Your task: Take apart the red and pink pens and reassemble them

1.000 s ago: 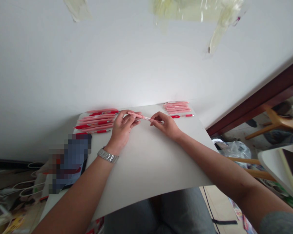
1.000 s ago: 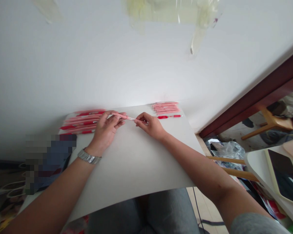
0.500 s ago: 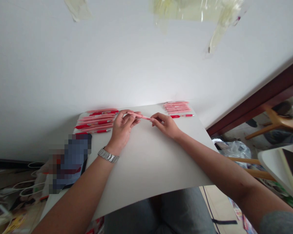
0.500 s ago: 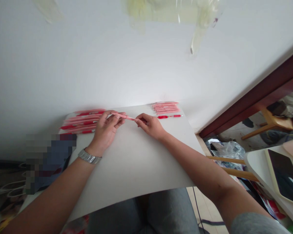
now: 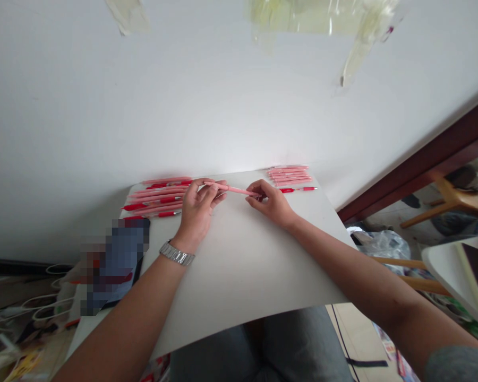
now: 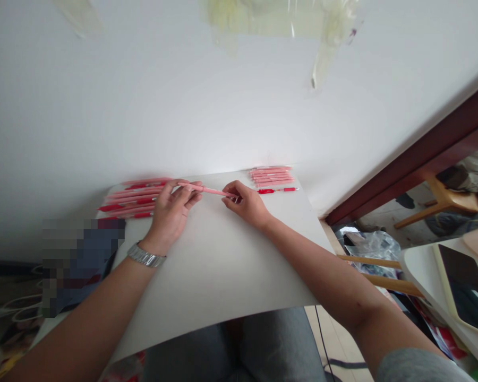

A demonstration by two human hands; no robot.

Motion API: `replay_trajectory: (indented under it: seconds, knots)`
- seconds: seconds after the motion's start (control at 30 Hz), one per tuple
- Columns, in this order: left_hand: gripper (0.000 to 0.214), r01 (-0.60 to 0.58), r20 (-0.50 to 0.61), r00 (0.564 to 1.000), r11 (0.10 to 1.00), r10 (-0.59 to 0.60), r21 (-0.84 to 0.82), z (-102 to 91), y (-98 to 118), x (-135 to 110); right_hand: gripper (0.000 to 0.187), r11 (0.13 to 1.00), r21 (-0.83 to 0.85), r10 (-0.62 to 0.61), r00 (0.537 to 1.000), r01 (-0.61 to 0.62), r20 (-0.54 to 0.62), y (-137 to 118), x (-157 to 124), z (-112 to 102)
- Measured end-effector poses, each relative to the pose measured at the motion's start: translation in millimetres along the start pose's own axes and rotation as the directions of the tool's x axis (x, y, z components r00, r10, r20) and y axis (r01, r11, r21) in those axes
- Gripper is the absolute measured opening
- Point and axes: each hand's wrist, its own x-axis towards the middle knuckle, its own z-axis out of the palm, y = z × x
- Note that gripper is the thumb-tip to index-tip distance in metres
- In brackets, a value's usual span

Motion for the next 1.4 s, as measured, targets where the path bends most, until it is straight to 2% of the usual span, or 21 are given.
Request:
replay_trajectory:
  seconds: [0.2,0.47,0.77,0.97,1.27,1.4]
  knots:
    - [0.029,0.006,0.000,1.000,1.000,-0.006,0.003,0.1,-1,0,0.025,0.999,-0.019,0.030,1.000,-0.030,0.004,-5,-1,-2]
    - [0.033,0.014,0.011,1.000,1.000,-0.014,0.007,0.0,-1,0,0.042,0.997,-0.056,0.053,0.997,-0.050,0.056,-14,-1,-5]
    - [0.033,0.002,-0.036,0.999,1.000,-0.002,0.010,1.4,0,0,0.037,0.999,-0.021,0.037,0.999,-0.037,-0.005,-1,-1,-1]
    - [0.032,0.003,-0.040,0.999,1.000,-0.003,0.006,1.3,0,1,0.025,1.000,-0.006,0.011,1.000,-0.011,-0.016,4,0,1]
    - [0.032,0.002,-0.021,1.000,1.000,-0.002,0.019,0.8,0,1,0.043,0.999,-0.021,0.035,0.999,-0.035,0.012,-9,-1,-3]
    - [0.031,0.001,-0.027,1.000,1.000,-0.001,0.012,1.0,0,1,0.041,0.999,0.024,0.026,0.999,-0.027,0.019,-8,-1,-3]
